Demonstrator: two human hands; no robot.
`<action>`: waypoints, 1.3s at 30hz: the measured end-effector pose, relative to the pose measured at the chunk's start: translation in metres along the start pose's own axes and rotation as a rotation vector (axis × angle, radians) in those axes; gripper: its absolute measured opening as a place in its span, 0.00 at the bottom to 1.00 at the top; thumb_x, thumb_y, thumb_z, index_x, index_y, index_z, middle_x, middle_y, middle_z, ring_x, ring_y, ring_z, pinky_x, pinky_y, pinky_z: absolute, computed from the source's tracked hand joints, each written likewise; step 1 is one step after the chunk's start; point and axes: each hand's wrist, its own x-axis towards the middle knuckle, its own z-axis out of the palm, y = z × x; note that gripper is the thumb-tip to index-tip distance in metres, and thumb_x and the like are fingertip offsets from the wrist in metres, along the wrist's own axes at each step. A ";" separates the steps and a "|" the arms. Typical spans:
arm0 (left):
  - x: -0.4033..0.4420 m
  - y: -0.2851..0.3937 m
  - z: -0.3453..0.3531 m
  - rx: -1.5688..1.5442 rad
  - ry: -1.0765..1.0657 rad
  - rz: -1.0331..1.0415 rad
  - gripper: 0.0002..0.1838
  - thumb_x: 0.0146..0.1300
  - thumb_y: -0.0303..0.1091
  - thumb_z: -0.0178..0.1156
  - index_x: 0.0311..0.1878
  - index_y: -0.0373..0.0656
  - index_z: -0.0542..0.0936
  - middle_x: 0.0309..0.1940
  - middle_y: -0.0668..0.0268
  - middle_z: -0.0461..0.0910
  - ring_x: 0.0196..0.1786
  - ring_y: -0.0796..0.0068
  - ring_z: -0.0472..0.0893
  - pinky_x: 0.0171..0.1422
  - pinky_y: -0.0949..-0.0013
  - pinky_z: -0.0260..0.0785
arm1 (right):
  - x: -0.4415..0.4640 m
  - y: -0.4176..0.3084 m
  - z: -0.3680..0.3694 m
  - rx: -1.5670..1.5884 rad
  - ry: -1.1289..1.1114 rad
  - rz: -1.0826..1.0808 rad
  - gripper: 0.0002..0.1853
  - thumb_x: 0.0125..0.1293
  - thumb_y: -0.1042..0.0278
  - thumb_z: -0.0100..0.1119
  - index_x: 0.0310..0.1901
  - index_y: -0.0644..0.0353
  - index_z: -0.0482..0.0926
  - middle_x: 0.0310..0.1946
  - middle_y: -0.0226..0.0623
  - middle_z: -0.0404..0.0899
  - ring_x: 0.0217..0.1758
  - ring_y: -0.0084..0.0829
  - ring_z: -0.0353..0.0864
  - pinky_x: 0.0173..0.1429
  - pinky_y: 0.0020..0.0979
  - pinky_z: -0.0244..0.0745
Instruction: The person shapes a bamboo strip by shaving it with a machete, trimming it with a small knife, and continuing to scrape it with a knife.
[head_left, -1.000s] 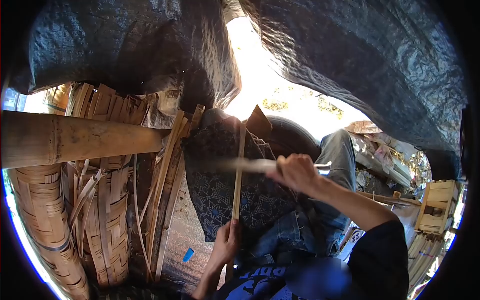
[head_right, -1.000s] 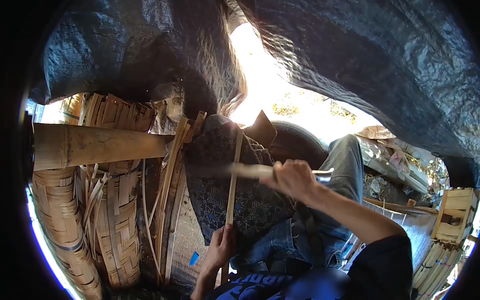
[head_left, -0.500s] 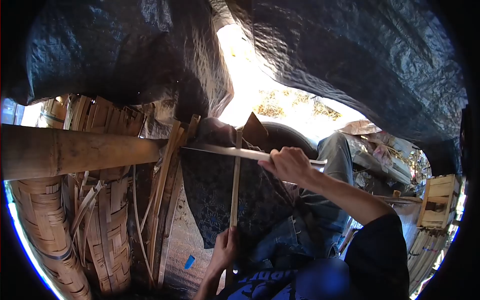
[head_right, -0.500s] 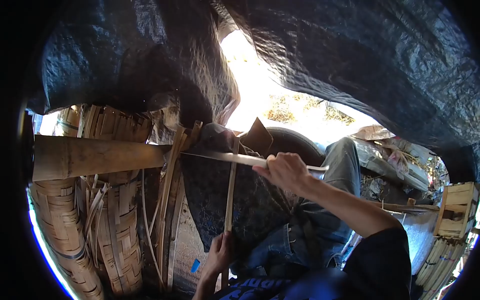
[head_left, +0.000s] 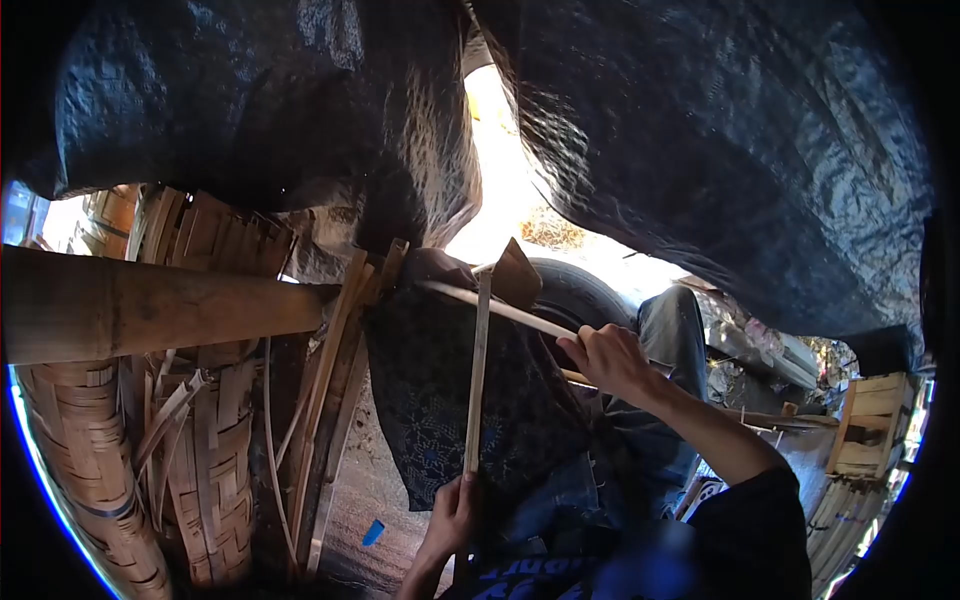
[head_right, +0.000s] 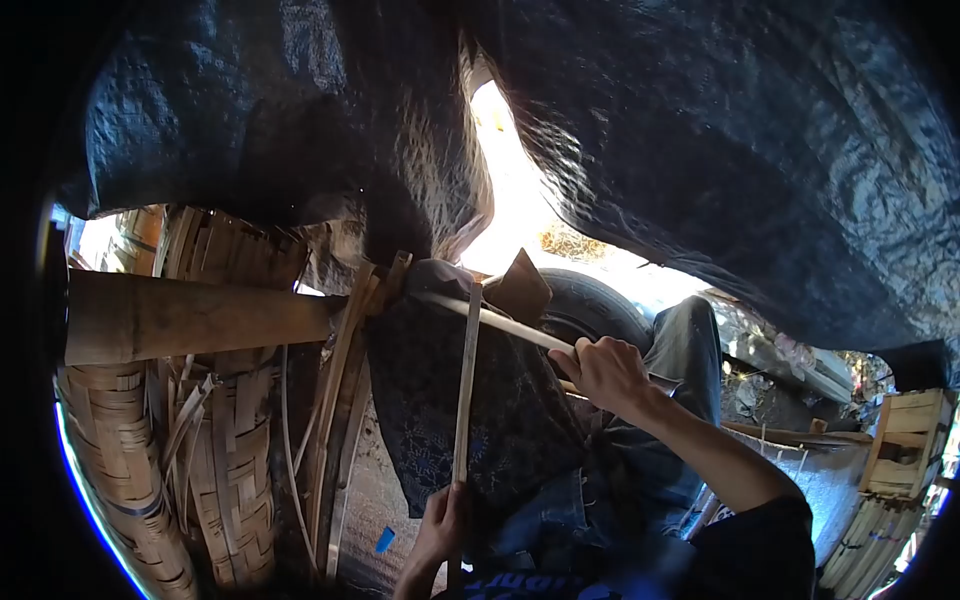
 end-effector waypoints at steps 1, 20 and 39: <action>0.002 0.003 -0.001 -0.019 -0.014 -0.016 0.22 0.76 0.44 0.39 0.27 0.41 0.67 0.19 0.77 0.63 0.23 0.88 0.61 0.25 0.76 0.55 | 0.002 -0.002 -0.003 0.069 -0.073 0.117 0.29 0.69 0.47 0.50 0.16 0.60 0.72 0.07 0.40 0.69 0.12 0.41 0.76 0.18 0.40 0.74; 0.019 0.029 -0.024 -0.776 -0.325 -0.386 0.20 0.74 0.53 0.38 0.26 0.55 0.63 0.11 0.77 0.52 0.07 0.84 0.49 0.14 0.77 0.44 | 0.011 -0.033 -0.012 0.064 -0.240 -0.079 0.30 0.70 0.41 0.45 0.18 0.59 0.72 0.08 0.35 0.69 0.09 0.33 0.72 0.15 0.35 0.71; 0.020 0.013 -0.027 -1.090 -0.480 -0.387 0.19 0.74 0.51 0.39 0.27 0.55 0.63 0.10 0.78 0.51 0.06 0.85 0.48 0.12 0.78 0.43 | 0.016 -0.023 0.009 0.103 -0.142 -0.305 0.31 0.72 0.39 0.39 0.16 0.54 0.66 0.08 0.23 0.57 0.09 0.21 0.58 0.10 0.31 0.59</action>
